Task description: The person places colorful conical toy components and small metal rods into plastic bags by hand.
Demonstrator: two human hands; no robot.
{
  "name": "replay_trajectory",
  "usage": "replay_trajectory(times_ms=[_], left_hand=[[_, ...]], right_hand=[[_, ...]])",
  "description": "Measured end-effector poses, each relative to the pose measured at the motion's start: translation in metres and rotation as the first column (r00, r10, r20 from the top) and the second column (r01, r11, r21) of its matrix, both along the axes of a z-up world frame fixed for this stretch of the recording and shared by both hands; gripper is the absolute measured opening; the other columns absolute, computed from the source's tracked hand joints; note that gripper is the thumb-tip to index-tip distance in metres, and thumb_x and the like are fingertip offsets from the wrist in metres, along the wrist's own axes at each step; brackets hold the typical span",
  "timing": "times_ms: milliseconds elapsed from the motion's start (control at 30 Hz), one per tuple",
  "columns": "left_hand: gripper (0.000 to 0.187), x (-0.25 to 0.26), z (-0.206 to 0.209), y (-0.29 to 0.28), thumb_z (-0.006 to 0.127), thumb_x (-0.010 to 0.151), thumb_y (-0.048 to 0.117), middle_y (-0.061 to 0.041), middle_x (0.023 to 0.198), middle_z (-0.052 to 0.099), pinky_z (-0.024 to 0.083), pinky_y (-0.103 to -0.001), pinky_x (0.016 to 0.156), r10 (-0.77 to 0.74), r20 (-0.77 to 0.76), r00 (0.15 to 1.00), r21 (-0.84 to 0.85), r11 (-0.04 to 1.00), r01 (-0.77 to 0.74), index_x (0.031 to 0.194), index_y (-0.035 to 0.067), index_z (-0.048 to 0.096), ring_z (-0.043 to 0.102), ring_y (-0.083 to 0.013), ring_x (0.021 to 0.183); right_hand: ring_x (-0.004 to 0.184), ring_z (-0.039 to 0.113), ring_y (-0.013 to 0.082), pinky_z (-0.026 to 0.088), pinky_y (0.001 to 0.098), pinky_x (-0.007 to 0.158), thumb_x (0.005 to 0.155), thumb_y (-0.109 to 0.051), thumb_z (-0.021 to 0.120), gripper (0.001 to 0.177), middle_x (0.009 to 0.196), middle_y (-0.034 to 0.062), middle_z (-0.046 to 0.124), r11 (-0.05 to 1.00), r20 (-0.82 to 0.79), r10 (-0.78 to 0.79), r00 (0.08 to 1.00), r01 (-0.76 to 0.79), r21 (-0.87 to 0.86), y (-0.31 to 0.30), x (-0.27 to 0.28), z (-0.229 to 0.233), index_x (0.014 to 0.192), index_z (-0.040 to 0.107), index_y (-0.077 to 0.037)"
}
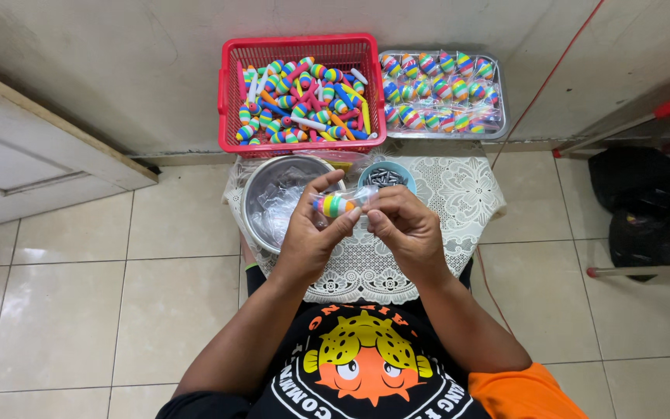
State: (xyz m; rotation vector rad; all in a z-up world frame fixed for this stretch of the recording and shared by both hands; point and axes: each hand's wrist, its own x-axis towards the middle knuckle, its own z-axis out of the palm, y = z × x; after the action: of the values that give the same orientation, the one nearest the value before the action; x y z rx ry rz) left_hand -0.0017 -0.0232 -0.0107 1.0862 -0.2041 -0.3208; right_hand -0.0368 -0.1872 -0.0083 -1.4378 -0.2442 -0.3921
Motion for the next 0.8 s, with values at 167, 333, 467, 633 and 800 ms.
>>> replay_trajectory(times_ms=[167, 333, 467, 633, 800], left_hand=[[0.072, -0.001, -0.001, 0.002, 0.076, 0.088, 0.005, -0.015, 0.105, 0.065, 0.058, -0.026, 0.078, -0.022, 0.005, 1.000, -0.017, 1.000, 0.022, 0.149, -0.005, 0.038, 0.064, -0.0143, 0.093], [0.069, -0.003, -0.002, 0.001, 0.074, 0.089, 0.005, -0.012, 0.101, 0.064, 0.059, -0.026, 0.081, -0.031, 0.017, 0.999, -0.026, 0.999, 0.031, 0.148, -0.005, 0.039, 0.063, -0.0140, 0.093], [0.068, -0.001, 0.001, 0.004, 0.073, 0.090, 0.007, -0.011, 0.102, 0.063, 0.059, -0.028, 0.083, -0.048, 0.018, 0.999, -0.015, 0.999, 0.048, 0.148, -0.005, 0.039, 0.064, -0.0146, 0.094], [0.070, 0.001, 0.002, 0.007, 0.075, 0.090, 0.007, -0.012, 0.100, 0.065, 0.059, -0.028, 0.085, -0.035, 0.003, 0.999, -0.005, 0.999, 0.035, 0.148, -0.005, 0.040, 0.068, -0.0163, 0.094], [0.060, -0.003, 0.009, 0.007, 0.072, 0.094, 0.015, -0.016, 0.106, 0.067, 0.062, -0.031, 0.086, -0.034, -0.057, 0.998, -0.047, 0.998, 0.031, 0.144, -0.005, 0.046, 0.068, -0.0151, 0.093]], right_hand=[[0.072, 0.066, 0.0111, 0.056, 0.0255, 0.066, 0.099, -0.004, 0.065, 0.012, 0.100, 0.0162, 0.068, 0.999, -0.002, 0.039, 0.999, -0.039, -0.030, -0.001, -0.002, 0.004, 0.095, 0.072, 0.005], [0.073, 0.066, 0.0112, 0.055, 0.0256, 0.068, 0.099, -0.003, 0.064, 0.011, 0.100, 0.0157, 0.067, 0.997, -0.007, 0.073, 0.997, -0.073, -0.027, 0.002, -0.003, 0.002, 0.095, 0.071, 0.005], [0.073, 0.067, 0.0129, 0.056, 0.0276, 0.068, 0.099, -0.004, 0.065, 0.012, 0.100, 0.0165, 0.067, 0.996, -0.004, 0.067, 0.998, -0.067, -0.061, 0.001, -0.003, 0.002, 0.095, 0.071, 0.005], [0.073, 0.067, 0.0139, 0.057, 0.0291, 0.069, 0.099, -0.004, 0.065, 0.012, 0.099, 0.0174, 0.066, 0.997, 0.010, 0.053, 0.999, -0.053, -0.051, -0.002, -0.006, -0.002, 0.095, 0.070, 0.006], [0.076, 0.066, 0.0140, 0.058, 0.0293, 0.072, 0.101, -0.006, 0.063, 0.014, 0.101, 0.0190, 0.066, 0.999, 0.022, 0.020, 1.000, -0.020, -0.031, -0.003, -0.009, 0.004, 0.096, 0.068, 0.006]])
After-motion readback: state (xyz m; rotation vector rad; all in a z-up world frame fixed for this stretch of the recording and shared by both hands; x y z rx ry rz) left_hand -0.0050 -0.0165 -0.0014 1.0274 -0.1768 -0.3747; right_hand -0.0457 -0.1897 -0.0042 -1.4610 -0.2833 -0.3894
